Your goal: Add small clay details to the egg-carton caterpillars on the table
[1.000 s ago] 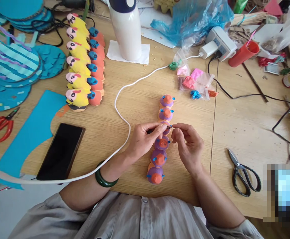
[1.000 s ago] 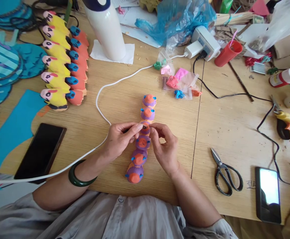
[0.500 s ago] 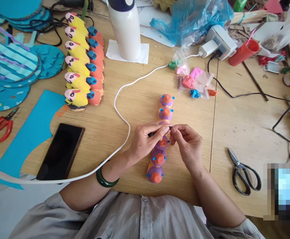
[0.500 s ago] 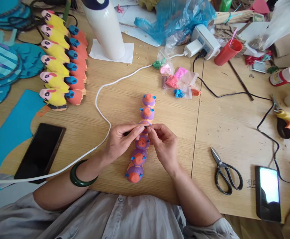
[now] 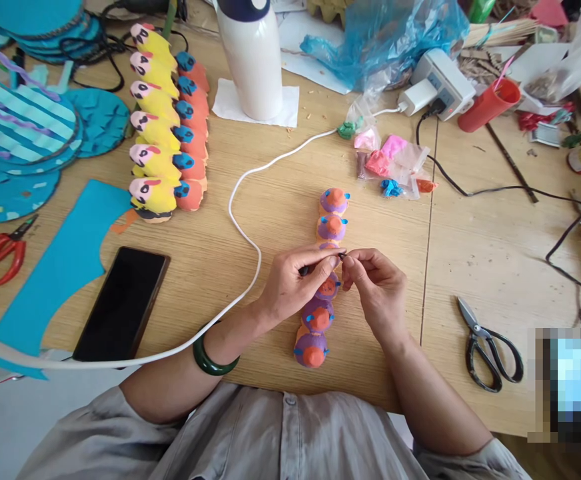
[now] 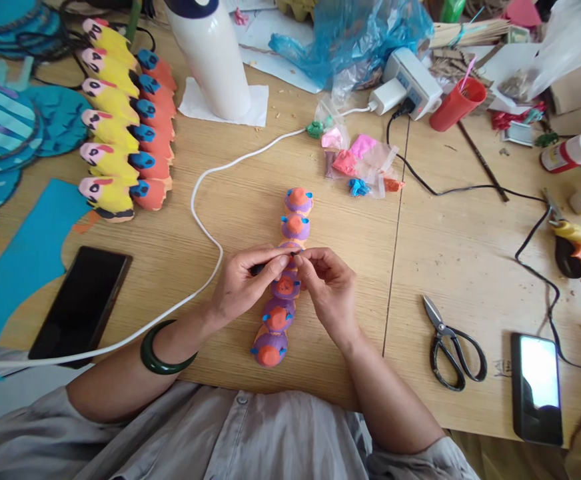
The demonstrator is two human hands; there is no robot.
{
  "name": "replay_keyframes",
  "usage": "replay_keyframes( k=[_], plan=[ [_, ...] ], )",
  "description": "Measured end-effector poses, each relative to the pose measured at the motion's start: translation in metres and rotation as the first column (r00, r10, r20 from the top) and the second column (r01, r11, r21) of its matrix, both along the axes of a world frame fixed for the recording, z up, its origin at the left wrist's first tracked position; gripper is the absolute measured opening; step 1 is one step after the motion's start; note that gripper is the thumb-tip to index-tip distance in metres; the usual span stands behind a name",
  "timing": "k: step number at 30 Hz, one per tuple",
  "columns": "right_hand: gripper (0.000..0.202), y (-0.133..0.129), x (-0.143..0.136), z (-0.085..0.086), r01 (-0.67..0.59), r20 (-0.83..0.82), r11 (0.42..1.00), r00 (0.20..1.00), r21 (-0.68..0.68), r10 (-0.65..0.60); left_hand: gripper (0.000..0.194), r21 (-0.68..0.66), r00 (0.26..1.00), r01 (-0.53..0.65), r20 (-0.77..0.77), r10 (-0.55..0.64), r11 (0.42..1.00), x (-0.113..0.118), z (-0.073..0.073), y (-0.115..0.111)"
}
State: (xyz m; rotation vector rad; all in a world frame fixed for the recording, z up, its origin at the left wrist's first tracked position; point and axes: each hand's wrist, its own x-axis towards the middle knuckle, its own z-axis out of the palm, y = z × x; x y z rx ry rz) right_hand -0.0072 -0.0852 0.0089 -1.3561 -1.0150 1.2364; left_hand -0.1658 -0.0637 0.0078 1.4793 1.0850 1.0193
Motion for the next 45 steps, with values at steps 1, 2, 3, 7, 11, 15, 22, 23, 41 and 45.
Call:
replay_keyframes(
  k=[1, 2, 3, 7, 11, 15, 22, 23, 41, 45],
  plan=[
    [0.029, 0.000, 0.000, -0.001, 0.002, 0.000, 1.000, 1.000, 0.005, -0.002, 0.024, 0.026, 1.000, 0.005, -0.003, -0.005, 1.000, 0.000, -0.001, 0.000],
    [0.028, 0.000, 0.000, -0.001, 0.003, 0.003, 1.000, 1.000, 0.009, -0.003, 0.025, 0.048, 1.000, 0.009, -0.006, -0.008, 0.999, 0.000, -0.002, 0.000],
    [0.027, -0.001, 0.000, -0.001, 0.004, 0.008, 1.000, 1.000, 0.010, -0.004, 0.025, 0.066, 1.000, 0.008, -0.008, -0.007, 0.998, 0.000, -0.002, 0.000],
    [0.030, 0.002, 0.001, 0.000, 0.027, 0.026, 1.000, 0.999, 0.010, -0.028, 0.027, 0.035, 0.999, -0.015, -0.027, 0.016, 0.999, 0.001, -0.004, 0.000],
    [0.030, 0.016, 0.007, 0.003, 0.060, 0.052, 0.997, 0.997, 0.041, -0.062, 0.027, -0.051, 0.999, -0.031, -0.020, 0.030, 0.998, 0.001, -0.007, 0.000],
    [0.031, 0.045, 0.016, 0.003, 0.023, 0.089, 0.996, 0.996, 0.083, -0.030, 0.026, -0.107, 0.999, -0.046, 0.008, 0.047, 0.993, 0.000, -0.008, 0.000],
    [0.039, 0.096, 0.018, -0.012, -0.046, 0.159, 0.987, 0.987, 0.153, 0.022, 0.027, -0.142, 0.996, -0.077, 0.030, 0.082, 0.987, -0.001, -0.007, 0.004],
    [0.040, 0.099, 0.018, -0.015, -0.052, 0.172, 0.987, 0.985, 0.151, 0.025, 0.027, -0.146, 0.996, -0.081, 0.029, 0.086, 0.986, -0.001, -0.007, 0.005],
    [0.029, 0.109, 0.026, -0.018, -0.173, 0.352, 0.974, 0.929, 0.145, 0.112, 0.030, -0.250, 0.999, -0.032, 0.030, 0.041, 0.968, -0.004, -0.010, 0.007],
    [0.022, 0.109, 0.027, -0.017, -0.181, 0.406, 0.971, 0.908, 0.158, 0.104, 0.030, -0.256, 0.999, -0.032, 0.023, 0.040, 0.966, -0.004, -0.010, 0.007]
  ],
)
